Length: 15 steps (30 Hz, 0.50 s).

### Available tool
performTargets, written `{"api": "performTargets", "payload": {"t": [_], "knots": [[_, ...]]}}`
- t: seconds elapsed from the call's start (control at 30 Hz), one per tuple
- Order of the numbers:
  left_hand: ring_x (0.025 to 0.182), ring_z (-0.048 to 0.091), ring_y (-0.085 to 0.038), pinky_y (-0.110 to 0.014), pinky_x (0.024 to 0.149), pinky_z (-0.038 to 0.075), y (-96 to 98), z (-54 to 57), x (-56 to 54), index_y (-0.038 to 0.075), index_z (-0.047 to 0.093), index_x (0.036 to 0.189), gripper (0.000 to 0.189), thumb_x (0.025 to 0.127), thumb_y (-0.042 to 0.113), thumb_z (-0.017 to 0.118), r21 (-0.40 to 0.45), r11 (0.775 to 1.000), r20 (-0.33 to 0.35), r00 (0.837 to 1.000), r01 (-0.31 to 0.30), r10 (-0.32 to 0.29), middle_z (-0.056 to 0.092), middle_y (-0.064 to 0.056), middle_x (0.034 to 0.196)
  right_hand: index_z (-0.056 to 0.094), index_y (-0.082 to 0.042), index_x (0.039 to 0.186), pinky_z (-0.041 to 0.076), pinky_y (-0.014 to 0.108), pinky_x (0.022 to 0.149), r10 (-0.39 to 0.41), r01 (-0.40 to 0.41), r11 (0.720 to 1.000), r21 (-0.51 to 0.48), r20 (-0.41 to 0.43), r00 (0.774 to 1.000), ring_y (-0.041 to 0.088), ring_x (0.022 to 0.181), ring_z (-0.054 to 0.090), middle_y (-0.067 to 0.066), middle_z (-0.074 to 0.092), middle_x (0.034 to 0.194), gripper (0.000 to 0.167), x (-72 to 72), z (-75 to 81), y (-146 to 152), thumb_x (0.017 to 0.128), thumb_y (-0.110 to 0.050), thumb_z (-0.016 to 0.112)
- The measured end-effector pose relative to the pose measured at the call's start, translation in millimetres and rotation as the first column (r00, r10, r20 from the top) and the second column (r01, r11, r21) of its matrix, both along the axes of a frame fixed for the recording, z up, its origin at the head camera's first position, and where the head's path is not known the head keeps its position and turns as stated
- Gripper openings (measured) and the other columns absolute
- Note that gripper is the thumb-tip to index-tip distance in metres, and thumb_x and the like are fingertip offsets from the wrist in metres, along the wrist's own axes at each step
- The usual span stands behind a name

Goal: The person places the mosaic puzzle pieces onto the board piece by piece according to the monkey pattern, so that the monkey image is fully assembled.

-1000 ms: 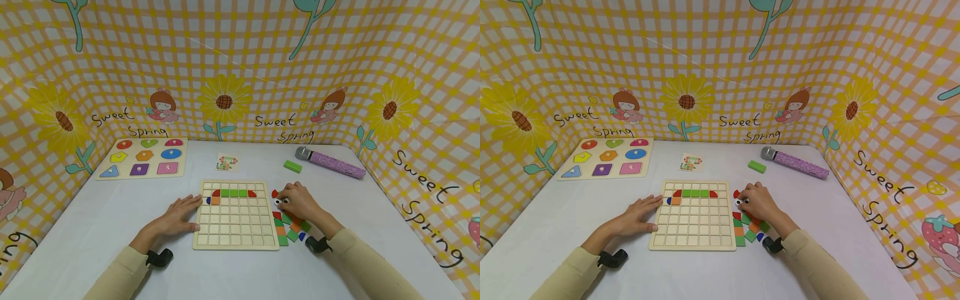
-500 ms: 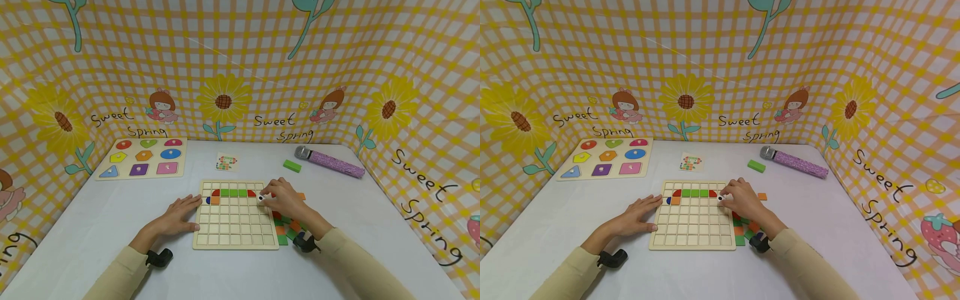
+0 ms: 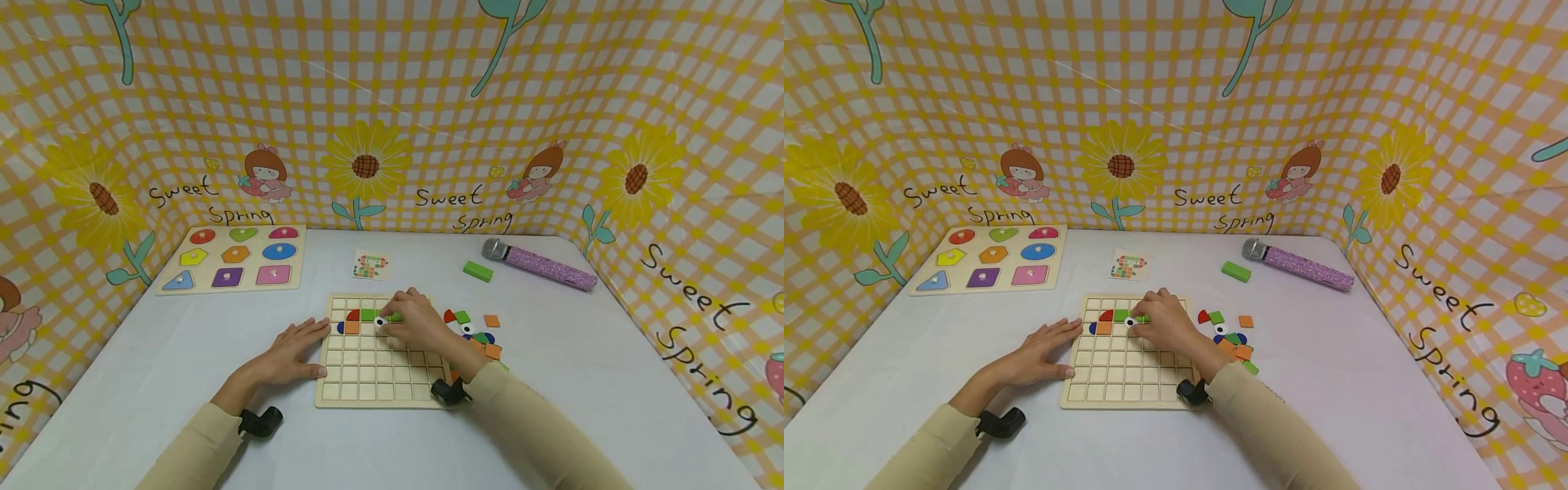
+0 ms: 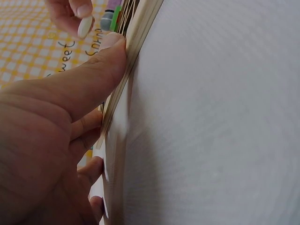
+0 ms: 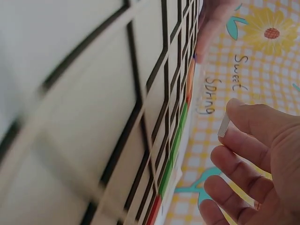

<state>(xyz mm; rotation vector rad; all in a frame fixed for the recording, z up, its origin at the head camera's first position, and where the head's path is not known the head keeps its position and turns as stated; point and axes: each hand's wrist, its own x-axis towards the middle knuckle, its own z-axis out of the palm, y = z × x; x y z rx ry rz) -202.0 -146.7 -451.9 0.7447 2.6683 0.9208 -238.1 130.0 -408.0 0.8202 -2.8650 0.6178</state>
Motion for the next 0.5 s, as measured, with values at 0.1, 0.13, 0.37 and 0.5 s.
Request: {"api": "performTargets", "payload": {"t": [0.1,0.13,0.37,0.5], "knots": [[0.146,0.014,-0.037,-0.062,0.116,0.005,-0.5,-0.4,-0.2,0.007,0.032,0.147,0.08,0.082,0.032,0.072,0.0,1.0,-0.001,1.0,0.003,-0.003,0.026,-0.009,0.157,0.074,-0.014,0.096,0.039,0.03,0.076,-0.003,0.003,1.0,0.014,0.02,1.0,0.016,0.087,0.046,0.001,0.065,0.098,0.023,-1.7,-0.8,-10.9,0.078,-0.027,0.077],[0.146,0.014,-0.037,-0.062,0.117,0.005,-0.6,-0.5,-0.2,0.007,0.032,0.147,0.08,0.082,0.032,0.072,0.0,1.0,-0.001,1.0,0.002,-0.002,0.026,-0.009,0.157,0.074,-0.014,0.096,0.039,0.03,0.076,-0.003,0.002,1.0,0.02,0.019,1.0,0.016,0.086,0.046,0.001,0.065,0.098,0.023,-2.4,-1.2,-14.0,0.078,-0.028,0.077],[0.146,0.013,-0.037,-0.062,0.116,0.004,-0.5,-0.2,-0.1,0.007,0.032,0.147,0.079,0.083,0.033,0.071,-0.003,1.0,-0.002,1.0,0.007,-0.007,0.025,-0.01,0.157,0.075,-0.014,0.096,0.04,0.031,0.075,0.01,-0.01,0.998,0.061,0.013,1.0,0.017,0.085,0.048,0.0,0.065,0.097,0.022,-7.2,-3.0,-26.0,0.079,-0.029,0.076],[0.146,0.014,-0.038,-0.062,0.116,0.005,-0.5,0.1,0.1,0.007,0.033,0.147,0.079,0.083,0.033,0.071,-0.004,1.0,-0.007,1.0,0.006,-0.006,0.026,-0.01,0.157,0.074,-0.015,0.095,0.04,0.031,0.073,0.009,-0.01,0.995,0.096,0.012,1.0,0.017,0.084,0.048,0.0,0.066,0.097,0.021,-10.3,-6.0,-28.1,0.08,-0.03,0.075]]}}
